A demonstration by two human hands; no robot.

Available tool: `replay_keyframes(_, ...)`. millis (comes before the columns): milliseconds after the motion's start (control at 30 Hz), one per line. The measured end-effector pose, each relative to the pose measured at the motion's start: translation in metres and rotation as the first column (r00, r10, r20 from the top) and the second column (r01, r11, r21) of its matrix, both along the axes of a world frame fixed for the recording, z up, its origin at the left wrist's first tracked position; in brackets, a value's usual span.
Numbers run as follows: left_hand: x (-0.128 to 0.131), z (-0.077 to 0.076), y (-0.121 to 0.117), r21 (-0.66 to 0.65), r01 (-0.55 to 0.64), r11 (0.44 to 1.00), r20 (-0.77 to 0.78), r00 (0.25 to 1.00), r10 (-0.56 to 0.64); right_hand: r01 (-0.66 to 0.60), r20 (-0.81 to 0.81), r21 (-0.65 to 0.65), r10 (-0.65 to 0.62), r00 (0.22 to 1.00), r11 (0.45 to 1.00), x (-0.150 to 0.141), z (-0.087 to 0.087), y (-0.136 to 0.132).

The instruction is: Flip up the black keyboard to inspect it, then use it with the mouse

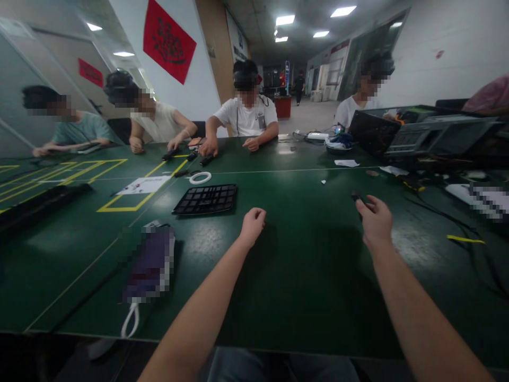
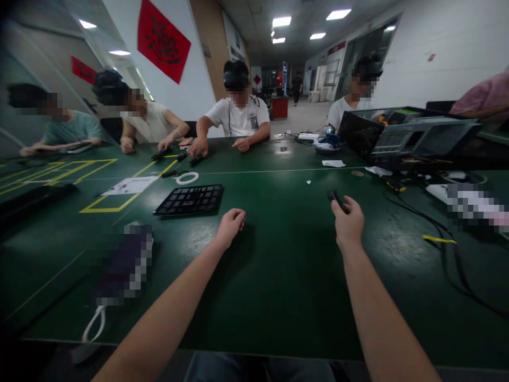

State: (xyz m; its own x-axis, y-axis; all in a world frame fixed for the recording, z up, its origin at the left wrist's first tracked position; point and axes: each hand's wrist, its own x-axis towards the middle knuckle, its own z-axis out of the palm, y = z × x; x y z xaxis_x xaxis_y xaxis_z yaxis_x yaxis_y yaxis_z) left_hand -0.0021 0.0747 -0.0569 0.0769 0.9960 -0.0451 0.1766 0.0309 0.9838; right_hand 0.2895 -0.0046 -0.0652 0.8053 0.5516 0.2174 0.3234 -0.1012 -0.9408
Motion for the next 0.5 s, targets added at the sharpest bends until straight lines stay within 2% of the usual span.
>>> replay_keyframes(33,-0.004,0.002,0.003,-0.087,-0.029,0.996,0.117,0.992,0.039,-0.040,-0.064,0.021,0.042,0.997,0.999,-0.008,-0.005,0.004)
replay_keyframes(100,-0.012,0.006,0.008,-0.160,-0.064,0.985,0.199,0.975,0.095,-0.121,-0.144,0.033,0.124,0.982,0.992,-0.018,-0.015,0.010)
replay_keyframes(200,-0.025,0.013,0.019,-0.144,-0.154,0.978,0.179,0.967,0.179,-0.214,-0.115,-0.016,0.211,0.971,0.977,-0.021,-0.028,0.012)
replay_keyframes(333,-0.054,0.028,0.044,-0.041,-0.338,0.940,0.066,0.938,0.340,-0.246,-0.076,-0.083,0.240,0.968,0.966,-0.018,-0.033,0.011)
replay_keyframes(433,-0.088,0.044,0.069,0.087,-0.441,0.893,-0.128,0.884,0.449,-0.256,-0.065,-0.105,0.250,0.966,0.961,-0.019,-0.030,0.010)
replay_keyframes(467,-0.100,0.049,0.078,0.178,-0.436,0.882,-0.381,0.796,0.470,-0.255,-0.061,-0.113,0.250,0.966,0.960,-0.020,-0.028,0.010)
replay_keyframes(500,-0.111,0.053,0.086,0.218,-0.420,0.881,-0.590,0.662,0.461,-0.252,-0.058,-0.119,0.246,0.967,0.960,-0.021,-0.027,0.010)
